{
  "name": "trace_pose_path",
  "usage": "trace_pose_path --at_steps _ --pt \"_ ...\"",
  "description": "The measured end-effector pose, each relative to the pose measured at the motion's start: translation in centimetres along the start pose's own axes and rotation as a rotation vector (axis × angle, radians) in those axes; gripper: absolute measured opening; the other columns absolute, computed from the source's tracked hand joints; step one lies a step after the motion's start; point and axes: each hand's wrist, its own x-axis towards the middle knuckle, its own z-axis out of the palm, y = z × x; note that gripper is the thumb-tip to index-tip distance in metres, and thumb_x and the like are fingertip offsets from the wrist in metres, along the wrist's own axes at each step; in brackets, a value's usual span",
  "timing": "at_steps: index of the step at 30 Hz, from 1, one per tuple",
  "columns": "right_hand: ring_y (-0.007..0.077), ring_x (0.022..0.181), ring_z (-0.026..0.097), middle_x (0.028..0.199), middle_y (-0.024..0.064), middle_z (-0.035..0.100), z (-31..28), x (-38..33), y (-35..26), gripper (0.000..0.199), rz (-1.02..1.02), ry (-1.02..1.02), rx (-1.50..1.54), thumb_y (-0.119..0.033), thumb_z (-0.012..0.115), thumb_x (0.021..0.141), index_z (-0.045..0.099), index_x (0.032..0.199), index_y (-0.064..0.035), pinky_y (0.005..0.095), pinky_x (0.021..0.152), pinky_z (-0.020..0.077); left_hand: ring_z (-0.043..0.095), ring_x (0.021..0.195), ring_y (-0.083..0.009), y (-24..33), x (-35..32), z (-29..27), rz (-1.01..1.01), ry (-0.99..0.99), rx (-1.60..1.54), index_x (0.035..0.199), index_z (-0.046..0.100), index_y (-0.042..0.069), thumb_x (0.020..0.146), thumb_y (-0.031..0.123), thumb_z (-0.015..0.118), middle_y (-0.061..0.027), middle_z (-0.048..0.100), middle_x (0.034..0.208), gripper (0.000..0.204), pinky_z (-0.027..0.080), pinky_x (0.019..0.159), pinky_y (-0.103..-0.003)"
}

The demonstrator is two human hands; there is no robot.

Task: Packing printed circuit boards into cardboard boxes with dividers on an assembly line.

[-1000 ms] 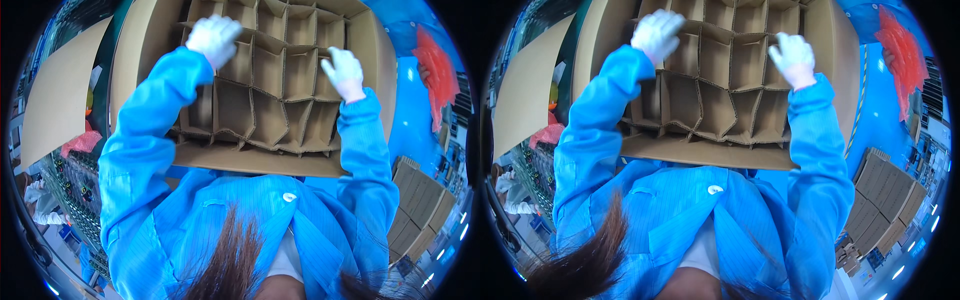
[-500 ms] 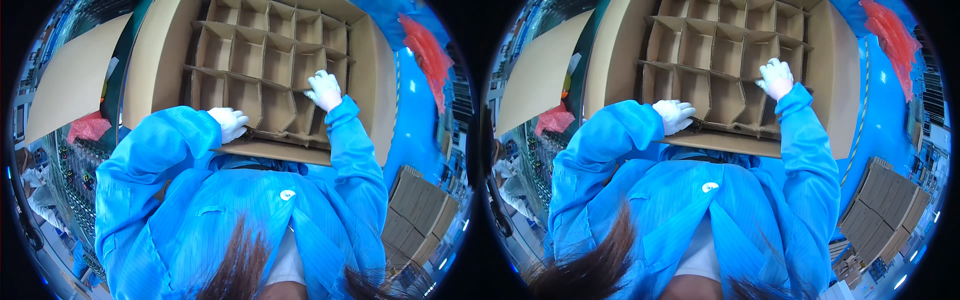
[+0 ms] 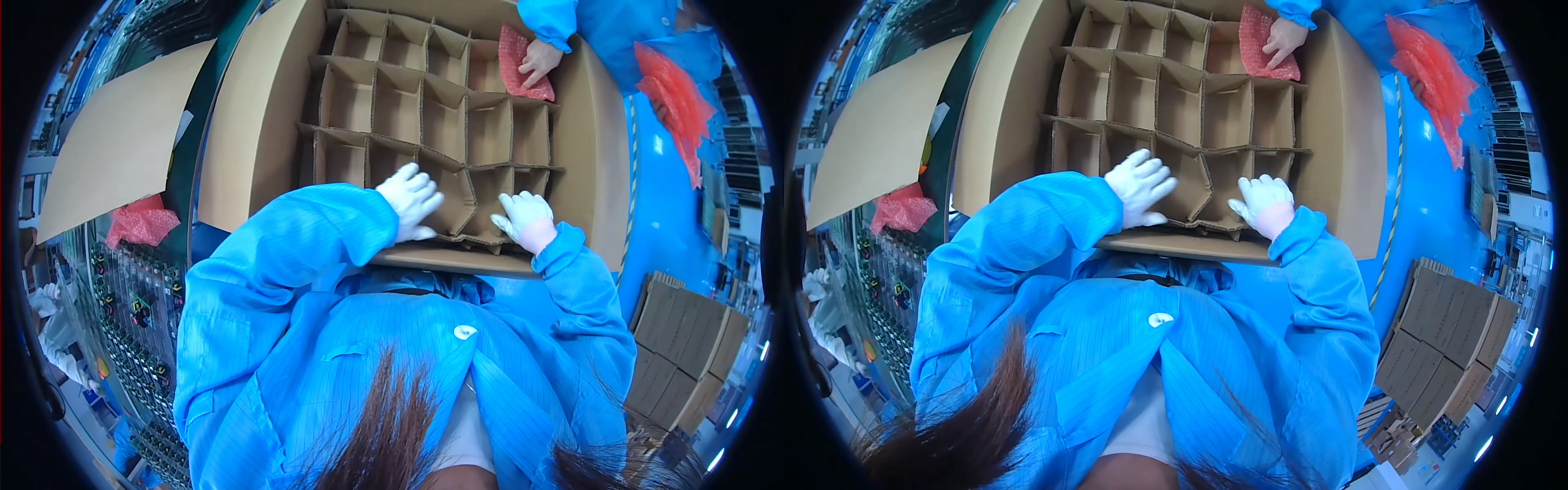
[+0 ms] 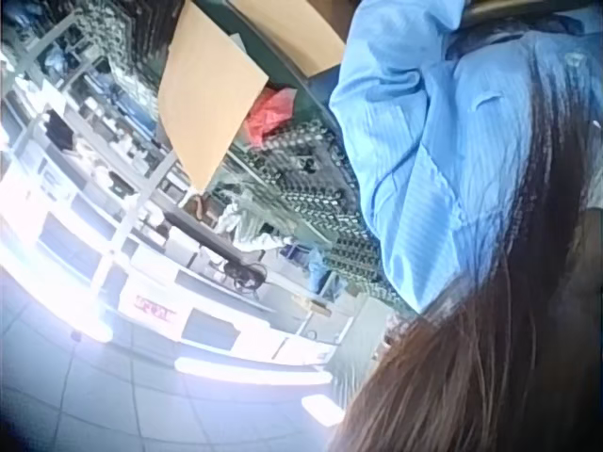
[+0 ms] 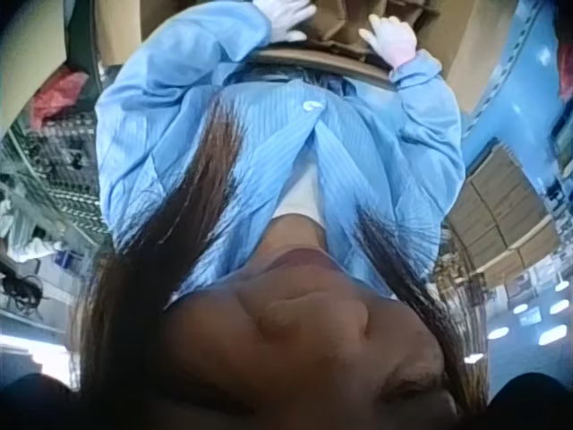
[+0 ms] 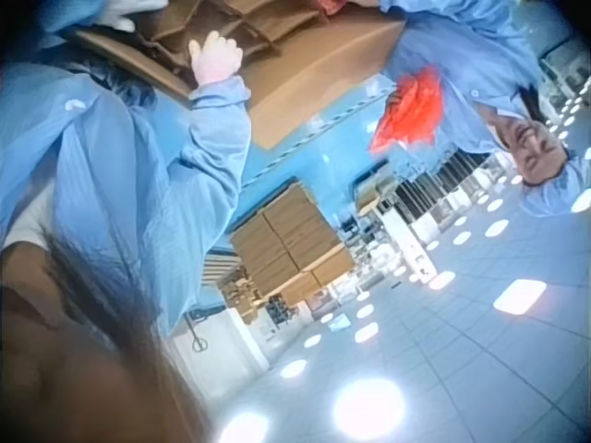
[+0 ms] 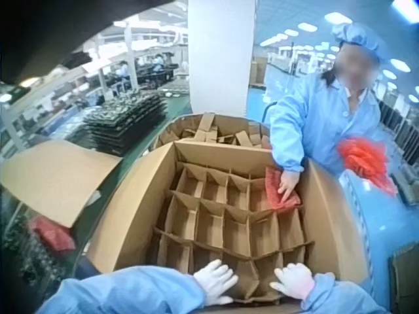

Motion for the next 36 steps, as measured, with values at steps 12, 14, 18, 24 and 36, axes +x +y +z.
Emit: trace_pose_path --at_steps 12,14,18,24,36 --pt "0.0317 0.075 0.057 0.082 0.0133 0.061 1.2 0.9 -0.4 0.024 -0.245 0.121 0.055 -0.022 0.053 0.079 0.055 0.095 -0.0054 0.0396 0.067 0.0466 0.057 0.089 -0.0276 3.4 6.3 0.1 -0.480 -0.411 -0.239 0.097 0.058 0.010 0.083 0.027 0.047 -0.0115 0.061 0.091 0.025 0.044 0.077 -0.041" --pt "0.0331 0.073 0.057 0.084 0.0151 0.061 -0.6 0.9 -0.4 0.028 -0.286 0.110 0.043 -0.026 0.053 0.079 0.056 0.099 -0.0053 0.0402 0.066 0.0466 0.057 0.088 -0.0277 4.2 6.7 0.7 -0.385 -0.436 -0.201 0.097 0.058 0.010 0.082 0.026 0.047 -0.0117 0.062 0.091 0.025 0.044 0.078 -0.042" --pt "0.0368 0.071 0.057 0.082 0.0181 0.062 -4.2 1.0 1.9 0.037 -0.306 0.140 0.208 -0.030 0.054 0.081 0.057 0.107 -0.0044 0.0423 0.062 0.0449 0.059 0.073 -0.0326 5.5 6.8 1.3 -0.427 -0.100 -0.316 0.091 0.058 0.013 0.076 0.033 0.053 -0.0115 0.062 0.078 0.025 0.047 0.066 -0.043" --pt "0.0361 0.069 0.058 0.079 0.0187 0.063 -8.7 4.7 1.4 0.029 -0.393 0.170 0.233 -0.020 0.057 0.081 0.058 0.103 -0.0011 0.0393 0.060 0.0443 0.056 0.085 -0.0302 8.7 -3.2 -8.7 -0.763 0.506 -0.263 0.100 0.057 0.012 0.079 0.028 0.054 -0.0095 0.061 0.088 0.027 0.046 0.074 -0.041" --pt "0.0305 0.067 0.057 0.080 0.0161 0.061 -18.0 5.7 -10.8 0.026 -0.683 0.337 0.268 -0.010 0.059 0.078 0.058 0.102 0.0015 0.0348 0.062 0.0455 0.059 0.089 -0.0276 11.6 -38.8 -9.8 -2.181 0.508 -0.048 0.098 0.063 0.011 0.082 0.027 0.046 -0.0052 0.064 0.098 0.029 0.047 0.081 -0.036"
